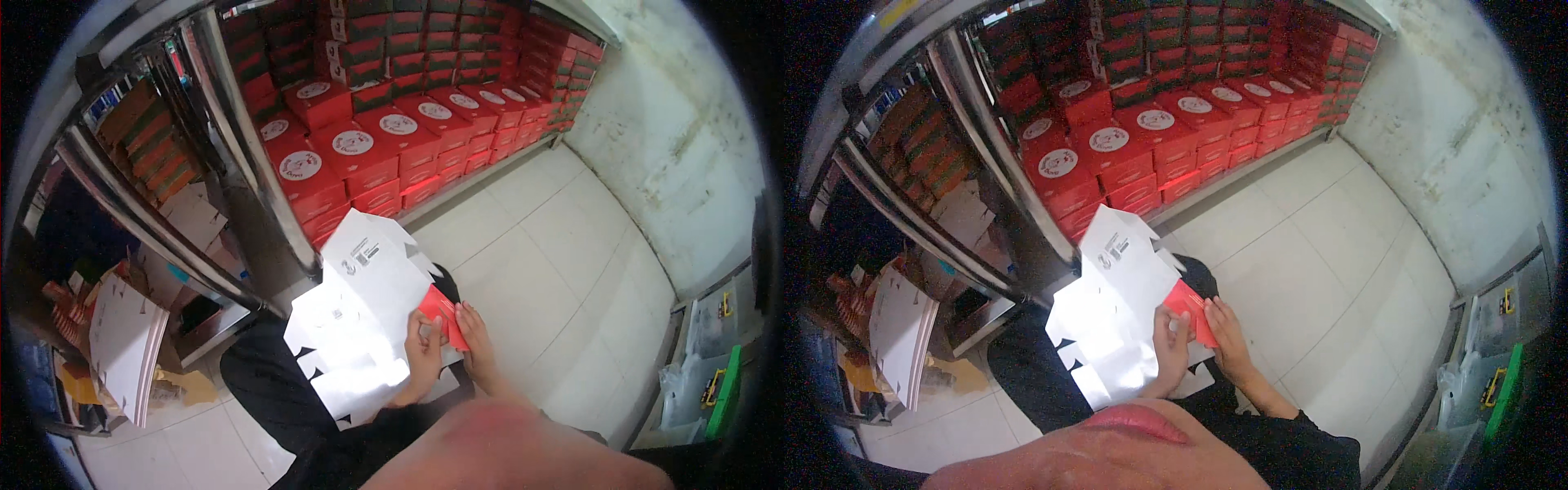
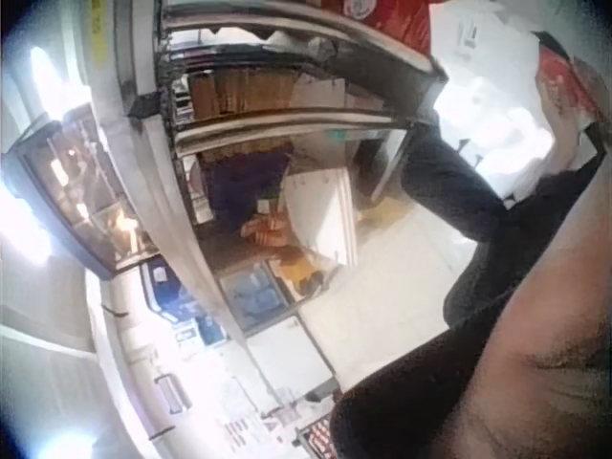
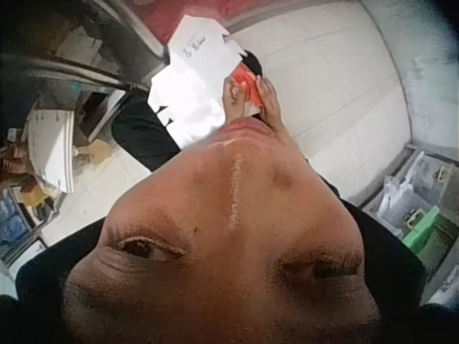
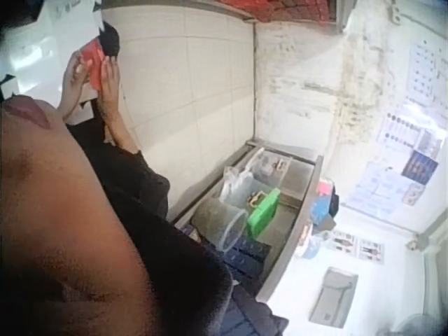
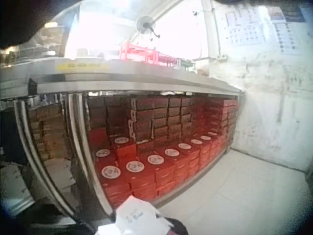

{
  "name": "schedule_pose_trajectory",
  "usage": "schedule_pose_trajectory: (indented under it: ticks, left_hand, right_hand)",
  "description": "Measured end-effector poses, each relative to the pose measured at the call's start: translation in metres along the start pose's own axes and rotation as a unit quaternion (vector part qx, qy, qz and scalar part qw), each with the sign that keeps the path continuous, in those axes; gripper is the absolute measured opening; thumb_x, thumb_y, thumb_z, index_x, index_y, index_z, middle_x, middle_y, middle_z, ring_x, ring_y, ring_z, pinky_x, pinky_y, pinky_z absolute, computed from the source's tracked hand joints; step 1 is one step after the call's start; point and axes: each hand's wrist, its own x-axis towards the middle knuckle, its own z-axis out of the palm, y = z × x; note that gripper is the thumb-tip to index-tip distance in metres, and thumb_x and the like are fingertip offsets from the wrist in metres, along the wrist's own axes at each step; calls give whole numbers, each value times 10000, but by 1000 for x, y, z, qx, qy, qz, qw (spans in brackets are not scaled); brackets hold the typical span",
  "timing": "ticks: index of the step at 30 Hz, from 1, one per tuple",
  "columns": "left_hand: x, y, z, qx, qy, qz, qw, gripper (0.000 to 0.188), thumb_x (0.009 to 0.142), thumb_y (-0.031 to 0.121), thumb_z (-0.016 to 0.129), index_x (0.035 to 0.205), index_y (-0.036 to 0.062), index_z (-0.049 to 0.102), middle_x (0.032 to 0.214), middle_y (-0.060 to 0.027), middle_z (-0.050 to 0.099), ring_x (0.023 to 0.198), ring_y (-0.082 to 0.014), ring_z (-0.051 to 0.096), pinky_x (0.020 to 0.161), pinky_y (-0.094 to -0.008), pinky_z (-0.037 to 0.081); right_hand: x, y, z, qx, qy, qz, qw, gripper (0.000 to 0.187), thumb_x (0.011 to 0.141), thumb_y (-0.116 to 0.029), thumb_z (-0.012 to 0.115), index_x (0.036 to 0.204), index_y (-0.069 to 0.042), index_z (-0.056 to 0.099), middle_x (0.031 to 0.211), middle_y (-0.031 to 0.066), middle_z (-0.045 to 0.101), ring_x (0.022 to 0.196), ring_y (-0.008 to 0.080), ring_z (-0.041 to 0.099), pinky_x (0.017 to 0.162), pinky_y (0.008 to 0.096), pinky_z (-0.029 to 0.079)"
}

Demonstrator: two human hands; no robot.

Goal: The person picks up flat cardboard sheets from a stack and folds them into three-dimensional food boxes by hand while sitting on the floor.

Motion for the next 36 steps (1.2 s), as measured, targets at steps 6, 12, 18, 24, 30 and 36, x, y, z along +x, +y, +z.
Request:
schedule_pose_trajectory:
  ticks: [6, 12, 18, 24, 30, 36]
  left_hand:
    - [-18, 9, 22, 136, -42, 159, 977, 281, 983, 79, 521, 1236, -38, 556, 985, -121, 574, 904, -183, 637, 732, -282, 528]
    - [-23, 61, 7, 196, -126, 200, 952, 227, 934, 74, 615, 1136, -27, 636, 1121, -186, 652, 907, -210, 669, 718, -292, 552]
    - [-37, 119, -38, 430, -7, 235, 872, 128, 851, 50, 699, 974, 18, 721, 818, -92, 700, 706, -188, 608, 671, -320, 477]
    - [-30, 119, -55, 403, 134, 301, 854, 237, 760, 70, 783, 989, 74, 720, 699, -30, 614, 683, -136, 436, 735, -292, 307]
    - [-14, 107, -76, 100, 12, 326, 940, 284, 731, 27, 780, 1000, 83, 705, 664, -30, 561, 680, -163, 417, 683, -316, 305]
    - [-14, 131, -89, 174, -127, 404, 889, 218, 706, 17, 769, 900, 74, 687, 604, -7, 536, 687, -200, 484, 781, -364, 385]
  right_hand:
    - [7, -14, 14, 103, 119, 66, 985, 585, 1051, -370, 291, 1434, 64, 372, 1420, 238, 463, 1232, 390, 490, 1044, 455, 365]
    - [-2, -41, 47, 120, 158, 198, 960, 925, 952, -676, 231, 1499, 67, 168, 1433, 233, 402, 1148, 320, 488, 991, 408, 353]
    - [31, -63, 24, 425, 252, 249, 833, 663, 1009, -539, 349, 1422, -21, 377, 997, 36, 465, 794, 91, 477, 731, 260, 427]
    - [92, -62, 2, 122, 84, 146, 978, 347, 950, -351, 571, 1160, -106, 698, 892, 64, 448, 859, 178, 449, 752, 289, 397]
    - [105, -90, -18, 286, -207, 75, 933, 326, 827, -204, 750, 1145, -143, 712, 1067, 125, 579, 945, 235, 549, 845, 332, 459]
    - [105, -97, -26, 175, -320, 36, 931, 578, 669, -92, 846, 1209, -216, 682, 1014, 95, 415, 1010, 239, 509, 816, 316, 468]
